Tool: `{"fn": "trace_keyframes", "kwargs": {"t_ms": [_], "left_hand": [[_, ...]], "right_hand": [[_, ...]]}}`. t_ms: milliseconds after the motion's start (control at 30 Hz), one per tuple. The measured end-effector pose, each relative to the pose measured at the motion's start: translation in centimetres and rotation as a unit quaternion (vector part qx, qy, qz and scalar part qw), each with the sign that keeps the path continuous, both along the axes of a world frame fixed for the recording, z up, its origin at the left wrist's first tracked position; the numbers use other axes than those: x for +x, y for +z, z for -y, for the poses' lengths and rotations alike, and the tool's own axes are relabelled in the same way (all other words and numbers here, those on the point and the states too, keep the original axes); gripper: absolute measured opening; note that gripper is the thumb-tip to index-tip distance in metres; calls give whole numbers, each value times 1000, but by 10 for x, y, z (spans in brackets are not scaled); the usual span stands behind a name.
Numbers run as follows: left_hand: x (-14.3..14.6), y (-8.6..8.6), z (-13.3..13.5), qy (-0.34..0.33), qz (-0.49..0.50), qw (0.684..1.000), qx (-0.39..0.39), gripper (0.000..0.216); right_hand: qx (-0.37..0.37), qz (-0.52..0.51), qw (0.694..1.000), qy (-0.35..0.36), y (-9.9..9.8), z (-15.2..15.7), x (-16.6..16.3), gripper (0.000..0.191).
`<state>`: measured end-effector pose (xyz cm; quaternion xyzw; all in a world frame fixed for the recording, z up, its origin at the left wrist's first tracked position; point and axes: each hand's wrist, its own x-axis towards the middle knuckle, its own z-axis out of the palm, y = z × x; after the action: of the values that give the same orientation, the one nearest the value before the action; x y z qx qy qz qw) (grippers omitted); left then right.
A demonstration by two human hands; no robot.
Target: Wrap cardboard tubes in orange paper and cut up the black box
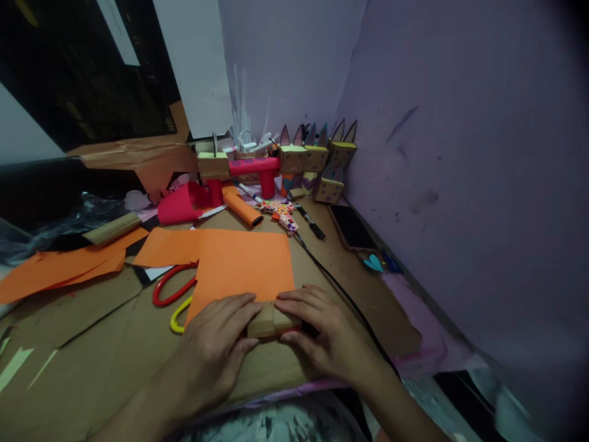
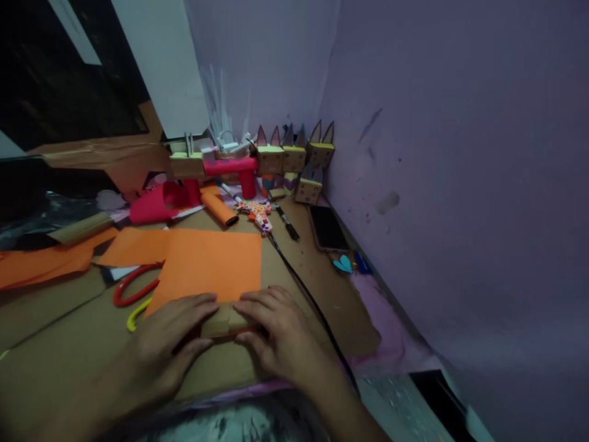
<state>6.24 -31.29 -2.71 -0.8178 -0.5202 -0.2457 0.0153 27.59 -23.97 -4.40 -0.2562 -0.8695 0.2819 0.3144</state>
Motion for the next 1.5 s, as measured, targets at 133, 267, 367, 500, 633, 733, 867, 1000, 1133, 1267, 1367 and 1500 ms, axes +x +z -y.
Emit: {"fn": "trace_keyframes", "kwargs": {"t_ms": [133, 267, 367, 500, 633, 733, 867, 1000, 1133, 1267, 1367, 1500], "left_hand": [[1, 1, 6, 50, 27, 998, 19, 11], [-1, -2, 9, 52, 8, 999, 2, 9], [-2, -4, 7, 35, 4, 999, -21, 14], [-3, -4, 6, 16, 3, 1000, -26, 17], [-4, -3, 7, -3, 12, 1000, -14, 18], [-5, -3, 6, -6, 26, 999, -21, 17], [-5, -3, 4, -7, 52, 998, -29, 17], [-3, -2, 3, 11, 64, 997, -28, 21], [-4, -1, 2, 22, 63, 997, -35, 22], [-3, 1, 2, 21, 58, 998, -29, 22], [-2, 5, 3, 29, 39, 999, 1, 20], [0, 8, 0, 43, -9, 999, 15, 17]], "right_hand": [[-8, 6, 1000, -1, 5, 1, 1, 36], [-26, 7, 1000, 0, 11, 3, -1, 31], [-39, 2, 999, -8, 13, 3, -2, 25], [-65, 3, 998, -12, 13, 1, -2, 26], [-96, -3, 995, -16, 12, -4, -2, 28], [-113, -35, 993, -15, 10, -7, -3, 27], [-145, -76, 987, -10, 10, -7, -4, 24], [-141, -75, 987, 10, 13, -6, 0, 20], [-124, -86, 988, 24, 12, -6, 2, 34], [-97, -88, 991, 4, 8, -5, -2, 33], [-96, -98, 991, 2, 6, -4, -4, 24], [-104, -109, 989, -1, 7, -3, -4, 24]]}}
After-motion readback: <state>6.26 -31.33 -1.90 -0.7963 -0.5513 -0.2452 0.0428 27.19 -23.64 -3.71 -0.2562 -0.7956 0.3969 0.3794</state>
